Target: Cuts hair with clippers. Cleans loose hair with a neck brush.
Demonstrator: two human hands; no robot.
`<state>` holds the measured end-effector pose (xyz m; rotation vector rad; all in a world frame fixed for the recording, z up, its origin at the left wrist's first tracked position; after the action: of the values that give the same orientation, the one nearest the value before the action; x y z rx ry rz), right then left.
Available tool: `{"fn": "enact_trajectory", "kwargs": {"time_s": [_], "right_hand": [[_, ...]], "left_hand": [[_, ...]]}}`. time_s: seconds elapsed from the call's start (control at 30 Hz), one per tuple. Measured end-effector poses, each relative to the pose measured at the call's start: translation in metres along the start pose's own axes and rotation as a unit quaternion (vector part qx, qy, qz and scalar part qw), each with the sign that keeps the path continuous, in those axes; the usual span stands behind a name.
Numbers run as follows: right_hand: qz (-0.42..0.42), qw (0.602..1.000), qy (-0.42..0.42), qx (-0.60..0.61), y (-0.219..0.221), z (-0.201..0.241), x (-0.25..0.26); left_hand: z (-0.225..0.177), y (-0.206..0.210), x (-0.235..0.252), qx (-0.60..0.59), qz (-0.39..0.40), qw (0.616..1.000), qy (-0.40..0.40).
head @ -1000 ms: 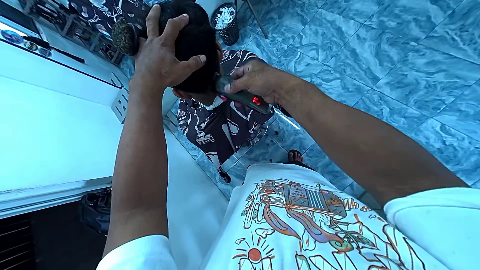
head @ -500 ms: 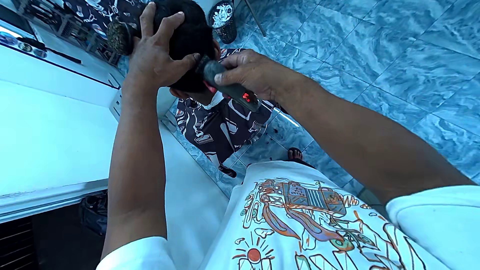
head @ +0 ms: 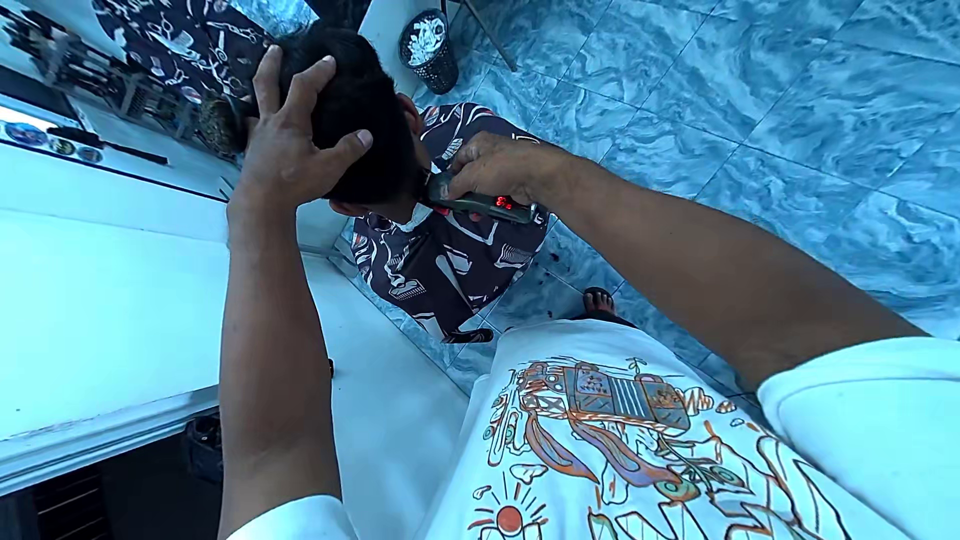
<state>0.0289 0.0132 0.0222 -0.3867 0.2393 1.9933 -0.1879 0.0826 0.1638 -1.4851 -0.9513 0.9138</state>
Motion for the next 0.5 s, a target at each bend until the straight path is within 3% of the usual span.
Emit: {"fn": "enact_trajectory", "kwargs": {"time_s": [0.13,0.27,0.4,0.5], "right_hand": [[0.006,0.996,-0.046,0.076,0.0012,0.0046,-0.0008],[-0.01,1.0,-0.015,0.022,0.0047,0.0031,-0.0033],[0.004,0.991,-0.063,0.115,0.0055,0.0056,-0.0036],[-0.012,0.998,-0.035,0.048,0.0081,0.0062,-0.0053]], "left_hand": [[0.0003,0.0008,0.0004,-0.01,-0.003,1.0,0.001],[-0.0003,-0.0003,-0.0001,-0.007,0.002,1.0,-0.002],[-0.0001,0.0002,0.0009,-0.013,-0.001,1.0,0.004],[-0.0016,-0.0007,0.0008,-0.015,0.004,1.0,0.005]]}}
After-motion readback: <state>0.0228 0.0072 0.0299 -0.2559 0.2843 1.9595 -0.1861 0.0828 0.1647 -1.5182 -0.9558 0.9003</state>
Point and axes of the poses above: each hand's wrist, its own x-axis towards the middle knuckle, its own y-axis out of the palm, z = x × y, the point moved 4 cm from there along x, towards the middle knuckle, and after that the axes turned 5 degrees about -x, right-handed, at the moved point
